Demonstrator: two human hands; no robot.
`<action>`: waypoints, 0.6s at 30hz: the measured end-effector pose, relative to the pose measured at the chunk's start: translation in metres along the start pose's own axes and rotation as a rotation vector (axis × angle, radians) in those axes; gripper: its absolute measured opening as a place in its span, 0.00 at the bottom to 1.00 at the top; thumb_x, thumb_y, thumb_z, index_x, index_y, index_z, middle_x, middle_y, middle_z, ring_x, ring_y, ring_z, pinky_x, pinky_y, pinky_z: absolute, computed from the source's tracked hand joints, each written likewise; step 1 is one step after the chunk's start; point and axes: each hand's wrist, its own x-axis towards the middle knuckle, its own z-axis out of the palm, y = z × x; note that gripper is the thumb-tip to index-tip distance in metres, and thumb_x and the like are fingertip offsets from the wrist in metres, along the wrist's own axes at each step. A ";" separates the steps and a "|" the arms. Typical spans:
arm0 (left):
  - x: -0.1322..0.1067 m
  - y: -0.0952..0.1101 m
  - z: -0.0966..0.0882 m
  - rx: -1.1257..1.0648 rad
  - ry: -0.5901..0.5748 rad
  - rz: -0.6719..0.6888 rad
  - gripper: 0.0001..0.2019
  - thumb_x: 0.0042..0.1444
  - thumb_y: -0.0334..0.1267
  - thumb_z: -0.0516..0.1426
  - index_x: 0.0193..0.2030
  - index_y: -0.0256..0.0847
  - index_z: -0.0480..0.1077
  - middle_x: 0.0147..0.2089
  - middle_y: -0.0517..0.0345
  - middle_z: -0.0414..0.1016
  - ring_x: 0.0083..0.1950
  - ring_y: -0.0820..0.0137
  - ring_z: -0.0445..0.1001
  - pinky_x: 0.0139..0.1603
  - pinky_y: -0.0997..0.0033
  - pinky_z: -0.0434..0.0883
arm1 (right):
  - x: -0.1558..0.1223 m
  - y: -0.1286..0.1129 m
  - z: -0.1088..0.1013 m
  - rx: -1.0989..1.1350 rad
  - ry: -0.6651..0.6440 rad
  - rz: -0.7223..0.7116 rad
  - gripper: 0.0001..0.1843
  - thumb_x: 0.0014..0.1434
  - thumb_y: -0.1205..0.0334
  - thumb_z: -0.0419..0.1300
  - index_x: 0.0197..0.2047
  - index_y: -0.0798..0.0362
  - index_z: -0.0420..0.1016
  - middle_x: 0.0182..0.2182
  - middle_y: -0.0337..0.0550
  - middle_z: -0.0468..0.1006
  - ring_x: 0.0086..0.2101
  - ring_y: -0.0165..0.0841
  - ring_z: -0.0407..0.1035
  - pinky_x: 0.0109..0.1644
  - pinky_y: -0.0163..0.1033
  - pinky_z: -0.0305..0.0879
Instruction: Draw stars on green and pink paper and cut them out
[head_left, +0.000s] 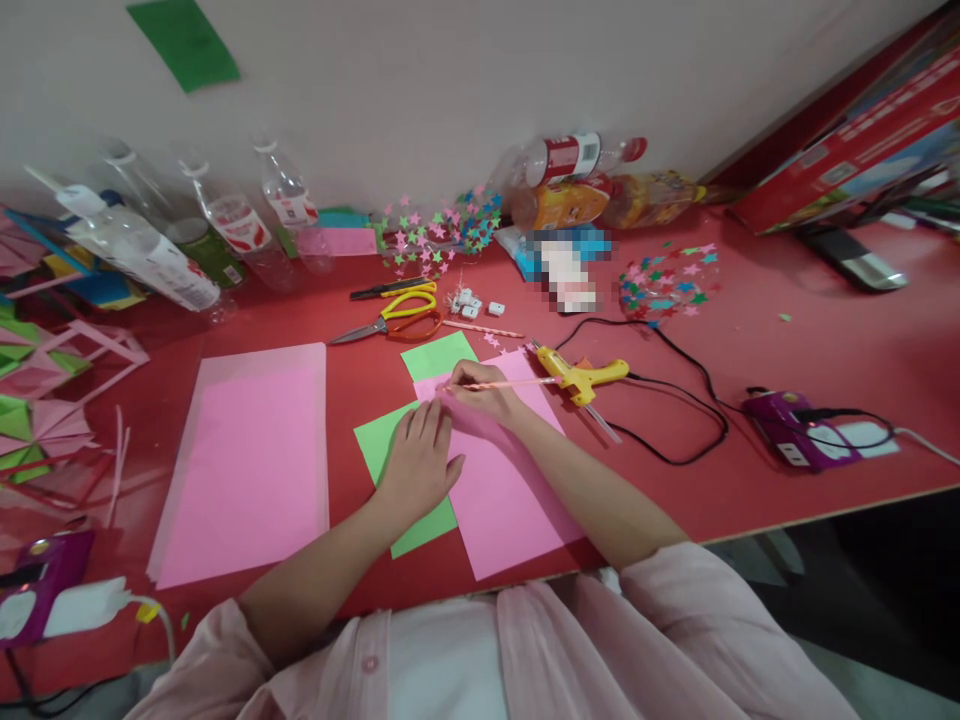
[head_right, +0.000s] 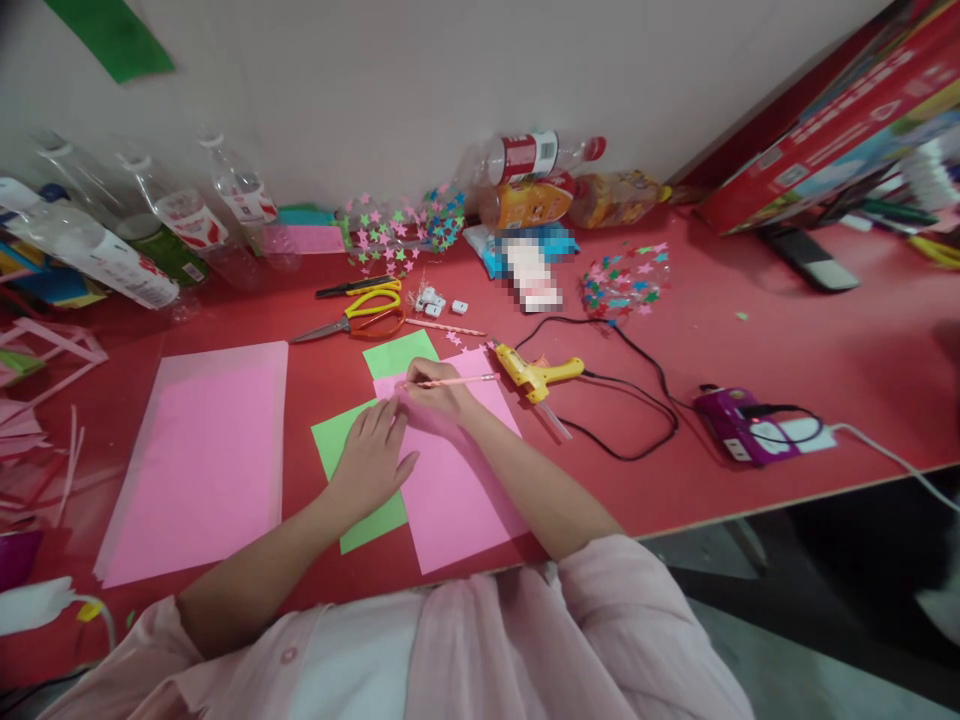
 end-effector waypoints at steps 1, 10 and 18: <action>0.000 0.000 0.000 0.001 -0.001 -0.001 0.27 0.63 0.46 0.47 0.61 0.25 0.61 0.65 0.35 0.60 0.65 0.50 0.59 0.64 0.51 0.57 | 0.000 -0.001 0.001 -0.009 0.010 0.004 0.07 0.45 0.58 0.55 0.22 0.52 0.62 0.20 0.34 0.66 0.23 0.26 0.57 0.25 0.32 0.53; 0.000 0.001 -0.001 -0.002 -0.013 -0.007 0.27 0.63 0.45 0.47 0.62 0.25 0.60 0.65 0.35 0.60 0.66 0.50 0.58 0.64 0.51 0.57 | -0.003 -0.005 0.003 -0.042 0.077 0.065 0.05 0.45 0.61 0.53 0.22 0.51 0.61 0.19 0.33 0.64 0.23 0.26 0.57 0.26 0.32 0.53; 0.000 0.000 -0.001 -0.012 -0.014 -0.003 0.28 0.63 0.45 0.46 0.63 0.24 0.59 0.66 0.34 0.59 0.66 0.50 0.58 0.64 0.50 0.57 | -0.002 -0.005 0.003 -0.039 0.089 0.055 0.07 0.47 0.60 0.54 0.22 0.51 0.60 0.19 0.33 0.64 0.23 0.27 0.57 0.26 0.33 0.52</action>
